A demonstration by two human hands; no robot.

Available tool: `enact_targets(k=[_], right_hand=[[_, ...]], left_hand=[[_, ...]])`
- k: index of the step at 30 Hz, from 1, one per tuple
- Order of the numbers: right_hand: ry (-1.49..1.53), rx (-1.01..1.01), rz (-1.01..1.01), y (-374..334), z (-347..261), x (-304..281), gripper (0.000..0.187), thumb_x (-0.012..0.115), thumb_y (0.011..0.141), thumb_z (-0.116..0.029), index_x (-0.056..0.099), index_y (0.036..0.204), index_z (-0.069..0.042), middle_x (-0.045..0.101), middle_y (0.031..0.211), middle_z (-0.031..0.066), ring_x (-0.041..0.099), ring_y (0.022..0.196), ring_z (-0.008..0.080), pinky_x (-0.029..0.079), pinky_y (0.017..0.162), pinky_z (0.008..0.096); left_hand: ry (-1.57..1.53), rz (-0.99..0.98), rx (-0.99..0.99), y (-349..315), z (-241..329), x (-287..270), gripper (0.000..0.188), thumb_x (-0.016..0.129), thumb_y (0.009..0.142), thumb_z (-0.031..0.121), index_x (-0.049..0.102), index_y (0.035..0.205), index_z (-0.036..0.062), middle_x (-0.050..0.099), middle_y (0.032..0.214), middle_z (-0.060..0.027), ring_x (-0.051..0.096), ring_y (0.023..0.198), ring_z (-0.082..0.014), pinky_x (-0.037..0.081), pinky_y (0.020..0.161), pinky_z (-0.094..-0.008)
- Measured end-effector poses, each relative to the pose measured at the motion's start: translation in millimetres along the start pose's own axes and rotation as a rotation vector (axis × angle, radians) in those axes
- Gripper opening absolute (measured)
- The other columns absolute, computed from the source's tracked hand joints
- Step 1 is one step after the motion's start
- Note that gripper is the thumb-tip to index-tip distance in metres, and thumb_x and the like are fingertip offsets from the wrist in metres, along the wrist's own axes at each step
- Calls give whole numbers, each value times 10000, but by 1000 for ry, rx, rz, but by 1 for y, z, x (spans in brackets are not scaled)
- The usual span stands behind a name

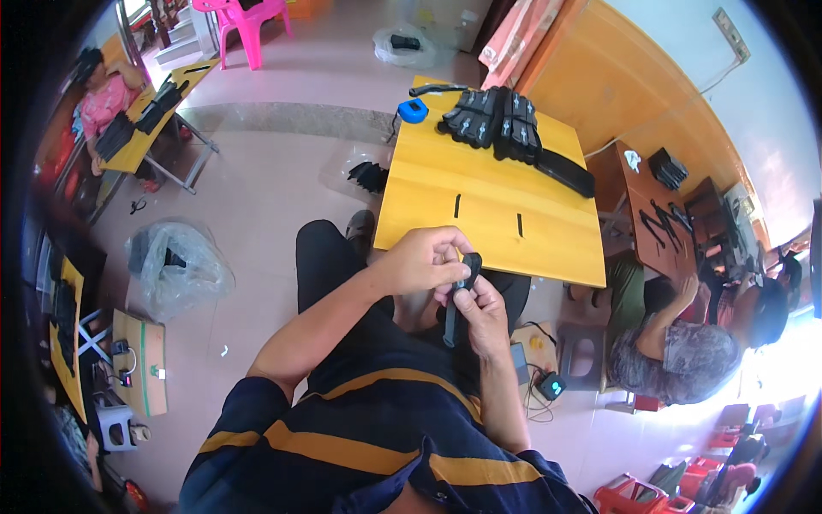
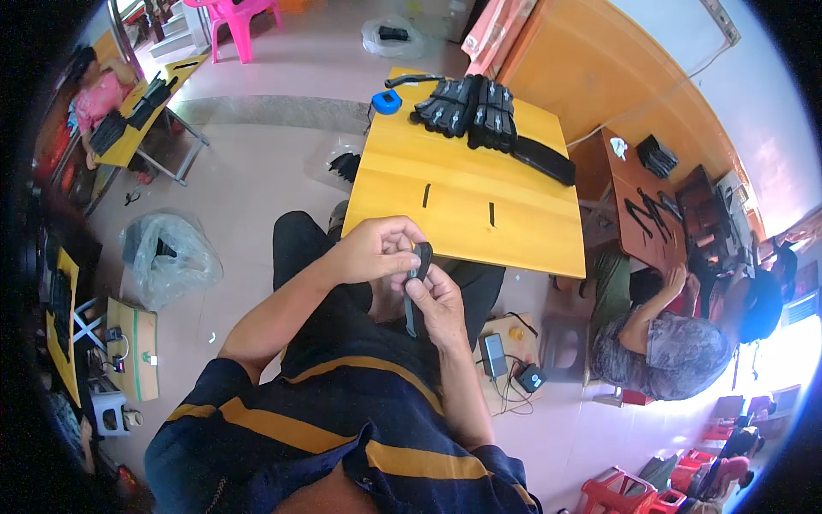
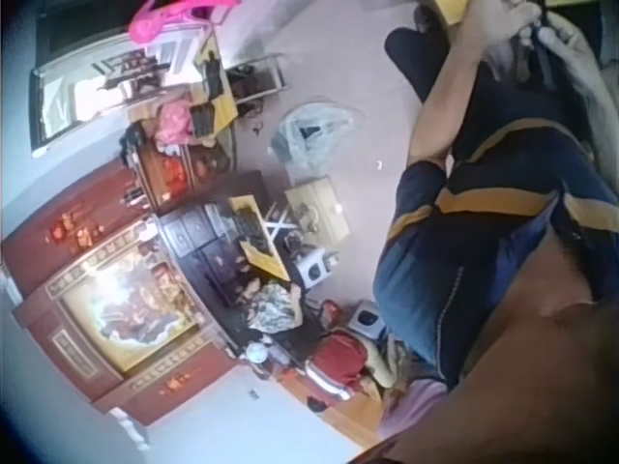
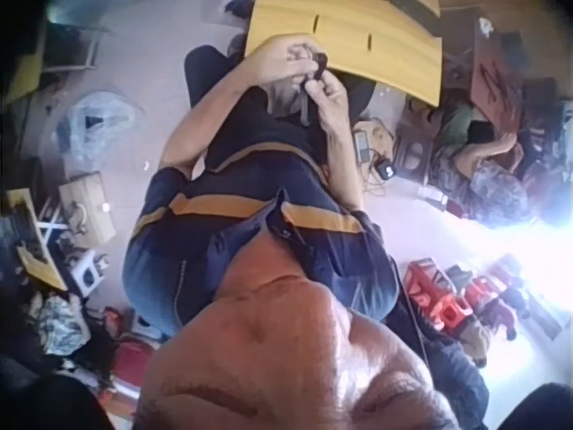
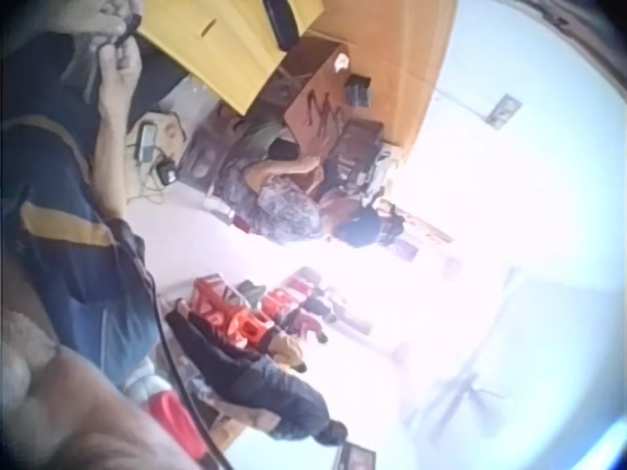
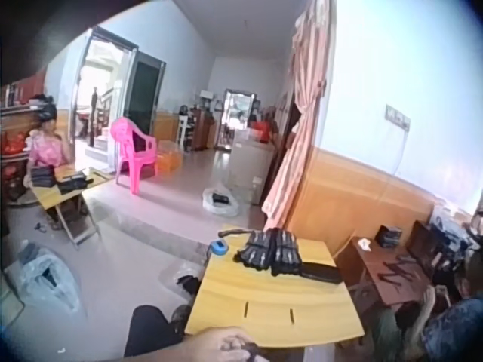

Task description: Assembling buckles and clips onto black textile straps at a workbench.

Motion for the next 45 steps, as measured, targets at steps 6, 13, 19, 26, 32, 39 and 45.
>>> enact_targets(k=[6,13,19,26,32,39,45], right_hand=[[-34,7,186,1,11,-12,237,688,971,-83,643,1194,-20,701,1019,-10,642,931,64,502,850,223],[-153,-57,255,-8,14,-26,277,683,963,-53,622,1230,-13,671,1112,12,623,988,66,505,865,228],[-168,-85,353,-27,2,-52,345,676,973,-92,562,1290,-15,647,985,4,611,896,83,499,837,243],[-643,-49,462,-46,-13,-54,232,703,942,-104,631,1155,-44,625,822,-3,591,723,87,500,659,263],[-955,-140,375,-66,-11,-42,198,693,911,-174,651,1066,-57,619,786,122,639,685,268,516,643,355],[-1029,-241,323,-81,-16,-31,192,705,891,-158,638,1031,-42,636,827,117,663,775,301,519,691,369],[-1056,-281,295,-88,-17,-23,229,726,872,-170,617,1036,-53,625,817,124,666,791,314,524,704,390]], left_hand=[[83,99,90,8,-13,-1,141,694,869,7,651,999,-24,647,777,-11,565,622,-38,448,552,-211],[207,12,83,28,-28,9,131,722,804,10,667,920,-21,626,698,2,550,602,-30,433,533,-213],[447,-45,94,34,-28,15,126,722,776,58,683,887,12,638,670,-33,571,560,-91,474,548,-262],[651,-85,213,25,-25,46,164,720,717,145,688,851,57,665,700,-92,645,627,-282,511,588,-389],[646,-174,148,0,-62,61,207,737,742,104,697,934,38,643,679,-93,605,544,-174,480,543,-307],[561,-45,122,-27,-68,58,181,740,807,78,701,976,26,685,694,-81,643,570,-105,494,553,-260],[570,-40,191,-38,-47,67,177,712,830,47,713,1002,2,715,709,-85,658,568,-92,506,559,-238]])
Point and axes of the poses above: each hand's wrist, its own y-axis towards the middle knuckle, its own x-axis out of the palm, z = x × y, the point moved 7 cm from there along y, towards the middle knuckle
